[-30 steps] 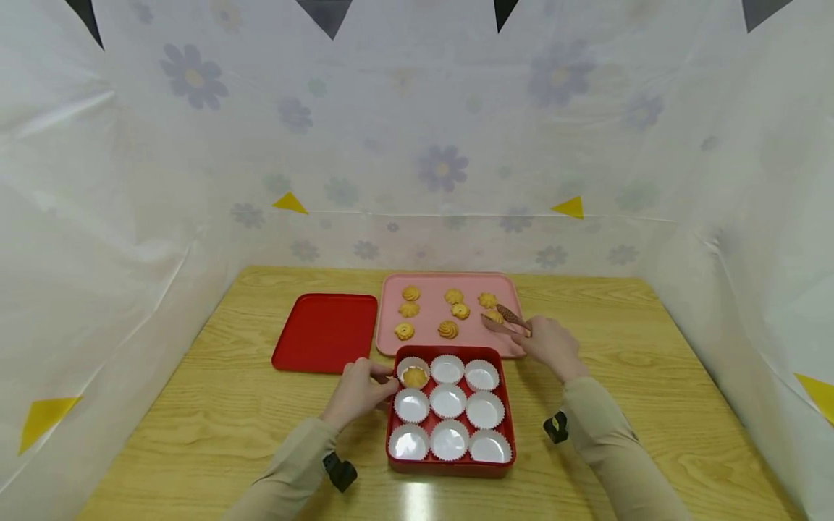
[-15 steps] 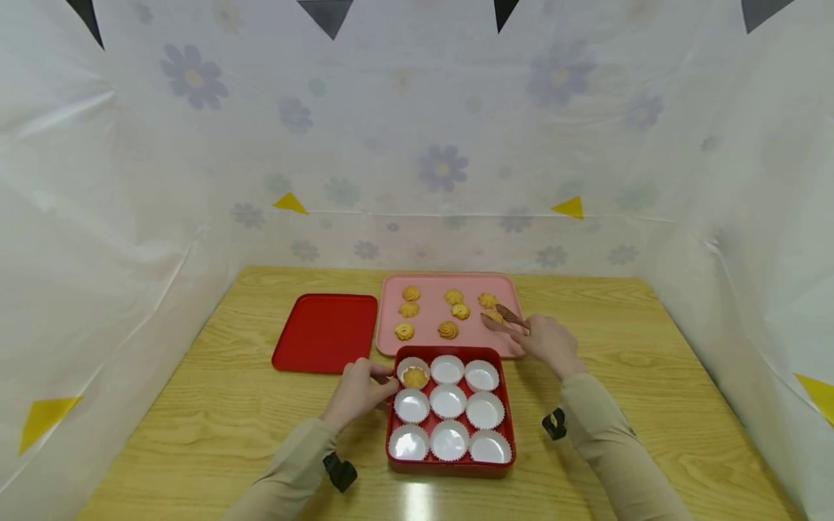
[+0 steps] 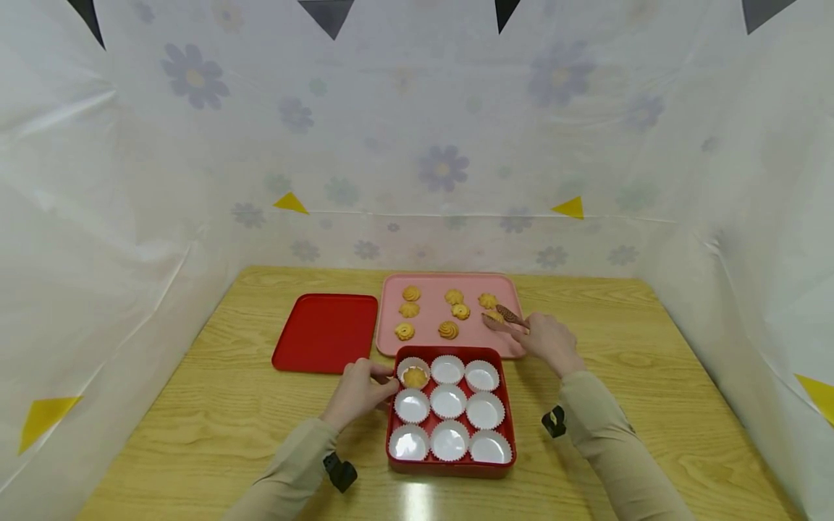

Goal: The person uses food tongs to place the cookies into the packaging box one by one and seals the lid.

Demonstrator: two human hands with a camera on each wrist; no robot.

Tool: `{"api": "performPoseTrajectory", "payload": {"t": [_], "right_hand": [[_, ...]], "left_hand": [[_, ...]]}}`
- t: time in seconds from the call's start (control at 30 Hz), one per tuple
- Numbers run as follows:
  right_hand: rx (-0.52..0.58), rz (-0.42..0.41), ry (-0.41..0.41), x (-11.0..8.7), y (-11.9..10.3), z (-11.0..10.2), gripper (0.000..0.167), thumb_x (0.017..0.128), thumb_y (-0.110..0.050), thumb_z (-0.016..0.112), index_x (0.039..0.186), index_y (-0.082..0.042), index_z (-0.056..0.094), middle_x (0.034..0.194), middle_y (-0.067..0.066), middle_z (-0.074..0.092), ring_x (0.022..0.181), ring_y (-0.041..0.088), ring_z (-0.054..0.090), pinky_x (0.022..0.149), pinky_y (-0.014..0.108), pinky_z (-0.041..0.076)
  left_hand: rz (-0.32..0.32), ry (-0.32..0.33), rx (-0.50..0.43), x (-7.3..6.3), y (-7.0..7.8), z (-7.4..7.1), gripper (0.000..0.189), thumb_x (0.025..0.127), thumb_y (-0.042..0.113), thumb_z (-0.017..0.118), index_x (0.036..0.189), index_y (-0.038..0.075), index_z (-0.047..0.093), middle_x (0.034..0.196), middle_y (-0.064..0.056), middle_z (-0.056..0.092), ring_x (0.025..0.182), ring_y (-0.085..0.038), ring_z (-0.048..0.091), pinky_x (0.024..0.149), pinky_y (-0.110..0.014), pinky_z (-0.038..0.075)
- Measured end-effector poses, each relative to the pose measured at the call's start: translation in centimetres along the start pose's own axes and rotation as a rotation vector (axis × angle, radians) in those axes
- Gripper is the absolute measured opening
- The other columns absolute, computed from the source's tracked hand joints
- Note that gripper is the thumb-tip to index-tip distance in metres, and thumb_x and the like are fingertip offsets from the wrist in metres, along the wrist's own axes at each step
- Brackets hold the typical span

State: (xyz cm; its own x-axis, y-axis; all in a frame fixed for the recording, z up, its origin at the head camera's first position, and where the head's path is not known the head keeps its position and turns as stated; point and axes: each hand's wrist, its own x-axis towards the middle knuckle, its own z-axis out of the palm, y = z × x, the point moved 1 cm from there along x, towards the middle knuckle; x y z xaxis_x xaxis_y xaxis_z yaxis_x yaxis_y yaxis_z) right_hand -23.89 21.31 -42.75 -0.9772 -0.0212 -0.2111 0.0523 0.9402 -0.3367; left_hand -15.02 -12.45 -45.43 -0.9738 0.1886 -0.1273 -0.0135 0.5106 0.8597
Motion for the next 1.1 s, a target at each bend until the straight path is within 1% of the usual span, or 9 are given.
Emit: {"api": "performPoseTrajectory", "payload": {"t": [0.2, 0.37, 0.53, 0.67, 0.83, 1.07, 1.1], "right_hand": [[-0.007, 0.006, 0.003, 0.1, 0.0, 0.0, 0.033, 0.095, -0.037, 0.062, 0.087, -0.005, 0.062, 0.074, 0.008, 0.052, 0.064, 0.02, 0.046, 0.052, 0.032, 0.033], [-0.004, 0.006, 0.006, 0.0, 0.1, 0.1, 0.033, 0.094, -0.037, 0.064, 0.086, -0.005, 0.062, 0.072, 0.006, 0.05, 0.063, 0.019, 0.046, 0.052, 0.031, 0.032], [0.002, 0.002, 0.01, -0.1, 0.2, 0.1, 0.033, 0.094, -0.037, 0.065, 0.084, -0.006, 0.062, 0.068, 0.004, 0.047, 0.061, 0.018, 0.044, 0.051, 0.03, 0.031], [0.009, -0.004, 0.007, -0.1, 0.1, -0.1, 0.033, 0.094, -0.038, 0.065, 0.083, -0.007, 0.062, 0.067, 0.003, 0.046, 0.06, 0.017, 0.043, 0.051, 0.03, 0.031], [0.002, -0.002, -0.029, 0.0, -0.2, -0.5, 0.035, 0.095, -0.039, 0.063, 0.086, -0.006, 0.062, 0.07, 0.004, 0.048, 0.062, 0.018, 0.044, 0.053, 0.031, 0.032], [-0.019, -0.018, -0.107, 0.7, -0.7, -1.9, 0.036, 0.096, -0.037, 0.061, 0.077, -0.009, 0.051, 0.069, 0.003, 0.045, 0.062, 0.017, 0.041, 0.057, 0.033, 0.033], [-0.022, -0.013, -0.117, 0.8, -0.8, -2.1, 0.04, 0.095, -0.043, 0.062, 0.076, -0.01, 0.05, 0.069, 0.003, 0.045, 0.062, 0.017, 0.041, 0.057, 0.033, 0.032]], "left_hand": [[-0.006, 0.002, 0.002, -0.1, 0.1, 0.0, 0.029, 0.088, 0.009, 0.068, 0.115, -0.002, 0.075, 0.089, -0.014, 0.076, 0.062, -0.019, 0.074, 0.057, -0.027, 0.056], [-0.01, 0.003, 0.006, 0.0, 0.2, 0.0, 0.029, 0.089, 0.009, 0.068, 0.114, -0.002, 0.075, 0.089, -0.014, 0.076, 0.062, -0.019, 0.074, 0.057, -0.026, 0.056], [-0.011, -0.002, -0.002, 0.0, 0.1, 0.0, 0.028, 0.089, 0.009, 0.068, 0.114, -0.002, 0.075, 0.089, -0.014, 0.076, 0.062, -0.019, 0.073, 0.058, -0.028, 0.057], [-0.008, -0.001, 0.0, 0.0, 0.1, 0.0, 0.028, 0.088, 0.009, 0.068, 0.114, -0.002, 0.075, 0.089, -0.014, 0.076, 0.062, -0.019, 0.074, 0.058, -0.027, 0.057], [-0.006, -0.002, 0.009, 0.0, 0.0, 0.0, 0.029, 0.088, 0.01, 0.068, 0.115, -0.002, 0.075, 0.089, -0.014, 0.076, 0.062, -0.019, 0.074, 0.057, -0.025, 0.056], [-0.007, -0.004, 0.009, 0.0, 0.1, 0.0, 0.03, 0.089, 0.01, 0.069, 0.116, -0.002, 0.074, 0.089, -0.014, 0.076, 0.062, -0.02, 0.074, 0.058, -0.025, 0.056], [-0.006, -0.005, 0.007, 0.0, 0.1, -0.1, 0.03, 0.089, 0.01, 0.069, 0.116, -0.003, 0.074, 0.089, -0.015, 0.076, 0.063, -0.02, 0.074, 0.058, -0.025, 0.056]]}}
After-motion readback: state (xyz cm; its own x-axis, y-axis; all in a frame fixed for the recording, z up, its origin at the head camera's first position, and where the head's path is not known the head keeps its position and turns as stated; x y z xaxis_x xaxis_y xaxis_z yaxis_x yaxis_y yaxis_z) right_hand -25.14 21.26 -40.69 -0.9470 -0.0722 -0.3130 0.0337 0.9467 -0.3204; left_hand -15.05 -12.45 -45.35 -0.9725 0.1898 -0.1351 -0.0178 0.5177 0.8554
